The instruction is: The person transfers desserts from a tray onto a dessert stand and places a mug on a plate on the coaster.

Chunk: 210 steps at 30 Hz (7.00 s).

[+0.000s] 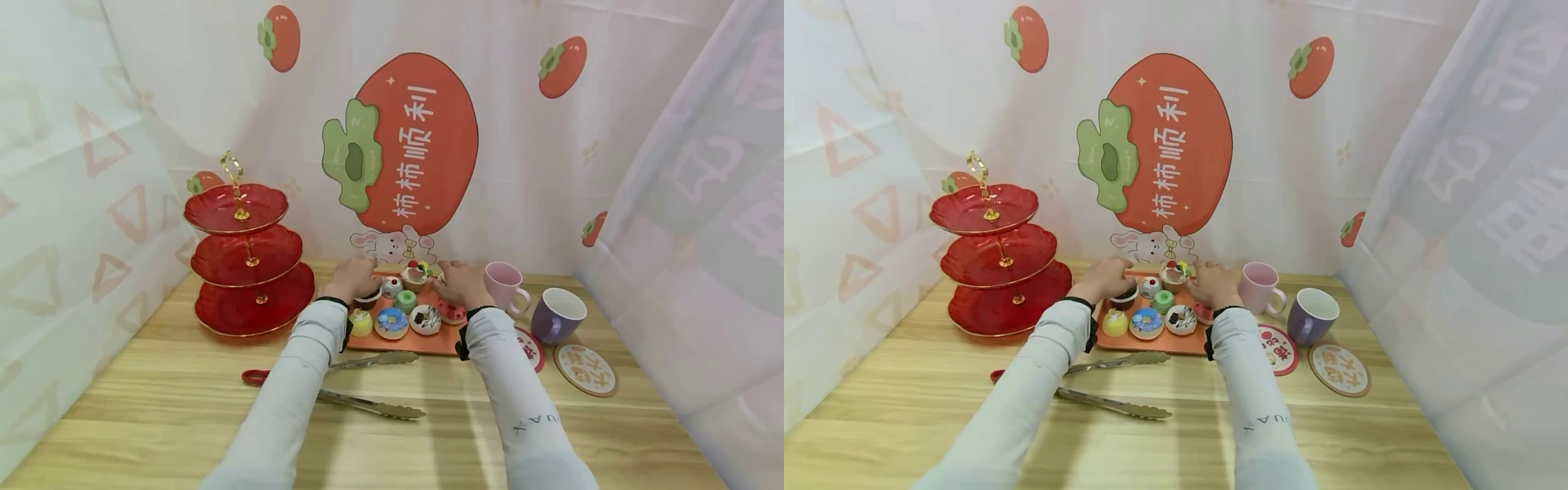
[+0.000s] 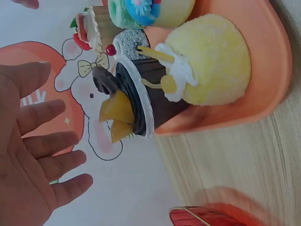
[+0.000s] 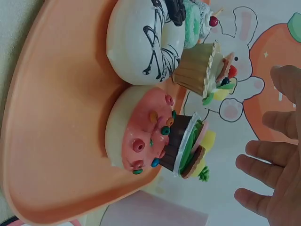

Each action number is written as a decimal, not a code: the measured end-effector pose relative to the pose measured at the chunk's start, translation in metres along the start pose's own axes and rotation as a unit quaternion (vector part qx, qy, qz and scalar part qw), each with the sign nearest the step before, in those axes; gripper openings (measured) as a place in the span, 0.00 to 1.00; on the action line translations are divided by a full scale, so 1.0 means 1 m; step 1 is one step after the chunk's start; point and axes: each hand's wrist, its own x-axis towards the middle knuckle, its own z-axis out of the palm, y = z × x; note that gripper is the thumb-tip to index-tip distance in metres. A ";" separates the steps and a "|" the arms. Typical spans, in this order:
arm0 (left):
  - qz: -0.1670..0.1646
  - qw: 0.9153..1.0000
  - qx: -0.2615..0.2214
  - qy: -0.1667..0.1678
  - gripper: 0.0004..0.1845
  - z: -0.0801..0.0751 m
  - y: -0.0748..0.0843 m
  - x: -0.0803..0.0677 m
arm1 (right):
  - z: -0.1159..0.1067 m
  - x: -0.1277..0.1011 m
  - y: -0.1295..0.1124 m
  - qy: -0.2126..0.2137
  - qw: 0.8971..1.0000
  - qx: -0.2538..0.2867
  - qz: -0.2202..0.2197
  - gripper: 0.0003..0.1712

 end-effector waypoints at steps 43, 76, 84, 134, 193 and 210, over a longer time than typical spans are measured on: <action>0.143 0.989 -0.043 -0.012 0.19 0.018 -0.003 -0.039 | 0.020 -0.042 0.005 -0.019 0.989 0.057 -0.137 0.32; 0.157 0.984 -0.074 -0.045 0.23 0.025 -0.021 -0.104 | 0.043 -0.115 0.009 -0.042 0.971 0.037 -0.234 0.30; 0.153 0.982 -0.099 -0.052 0.21 0.032 -0.036 -0.122 | 0.046 -0.130 0.010 -0.028 0.967 0.024 -0.252 0.29; 0.146 0.980 -0.124 -0.061 0.23 0.052 -0.078 -0.165 | 0.050 -0.154 0.020 -0.028 0.964 0.026 -0.263 0.30; 0.129 0.980 -0.124 0.083 0.22 0.039 -0.065 -0.168 | 0.051 -0.134 0.054 0.025 0.994 0.035 -0.105 0.17; 0.118 0.978 -0.125 0.122 0.21 0.038 -0.063 -0.165 | 0.056 -0.112 0.057 0.037 0.996 0.076 0.009 0.11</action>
